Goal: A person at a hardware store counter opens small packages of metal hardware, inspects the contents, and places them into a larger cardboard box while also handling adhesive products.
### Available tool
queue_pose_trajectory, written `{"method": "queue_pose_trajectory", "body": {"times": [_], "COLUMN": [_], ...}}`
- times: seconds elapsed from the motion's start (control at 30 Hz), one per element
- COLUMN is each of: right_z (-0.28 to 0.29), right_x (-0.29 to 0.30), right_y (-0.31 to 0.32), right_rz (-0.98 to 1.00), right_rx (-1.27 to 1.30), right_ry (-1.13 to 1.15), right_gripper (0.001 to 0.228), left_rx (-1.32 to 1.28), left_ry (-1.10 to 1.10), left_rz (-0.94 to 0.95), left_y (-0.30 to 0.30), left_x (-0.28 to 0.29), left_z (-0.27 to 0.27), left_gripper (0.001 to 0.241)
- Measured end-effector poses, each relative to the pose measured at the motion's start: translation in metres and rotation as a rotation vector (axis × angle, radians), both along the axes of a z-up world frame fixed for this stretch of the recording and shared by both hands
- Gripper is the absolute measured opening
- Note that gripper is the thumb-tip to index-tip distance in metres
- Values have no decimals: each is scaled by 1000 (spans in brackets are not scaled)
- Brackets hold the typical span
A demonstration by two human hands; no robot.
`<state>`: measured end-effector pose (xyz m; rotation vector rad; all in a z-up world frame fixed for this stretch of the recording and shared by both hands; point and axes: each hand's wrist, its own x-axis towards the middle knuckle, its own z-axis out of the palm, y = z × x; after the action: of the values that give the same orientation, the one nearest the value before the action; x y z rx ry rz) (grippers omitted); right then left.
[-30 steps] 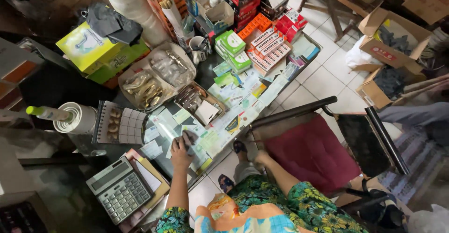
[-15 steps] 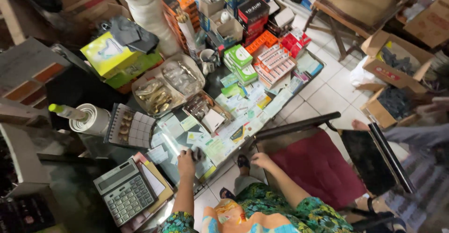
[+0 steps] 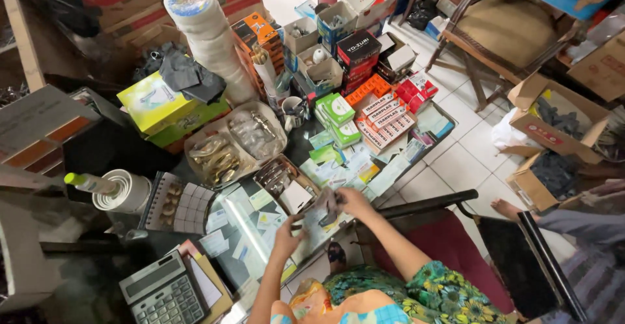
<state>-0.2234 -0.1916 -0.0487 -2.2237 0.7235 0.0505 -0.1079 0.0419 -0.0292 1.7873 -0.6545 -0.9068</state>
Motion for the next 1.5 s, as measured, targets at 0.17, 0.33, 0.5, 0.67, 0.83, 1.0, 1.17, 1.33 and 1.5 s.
{"method": "queue_pose_trajectory", "body": {"times": [0.17,0.33,0.5,0.67,0.83,1.0,1.17,1.33,1.5], "right_z": [-28,-72,-58,-20,-28,-22,-42,-14,-35], "right_x": [32,56,65,66,84,102,113,83,69], "right_y": [-71,-106,-107,-104,-103,-85,-74,-48,-53], "right_rz": [-106,105,193,156,227,319,210,372,457], "right_rx": [-358,-732,-782,-541,-470,-404,-533,-378,-219], "right_ry": [50,-114,-139,96,61,-61,-55,205,217], "right_gripper": [42,22,8,14,18,20,24,43,27], "left_rx": [-12,45,163,178,217,211,329,302,355], "left_ry": [-89,-120,-222,-241,-262,-234,-79,131,125], "left_rz": [286,386,494,540,541,561,342,265,217], "left_y": [-9,-15,-14,-14,-19,-22,-24,-28,-34], "left_x": [36,48,62,66,73,92,84,74,75], "left_z": [19,30,9,3,3,-31,-37,-7,4], "left_gripper": [30,28,34,40,47,70,99,95,93]}}
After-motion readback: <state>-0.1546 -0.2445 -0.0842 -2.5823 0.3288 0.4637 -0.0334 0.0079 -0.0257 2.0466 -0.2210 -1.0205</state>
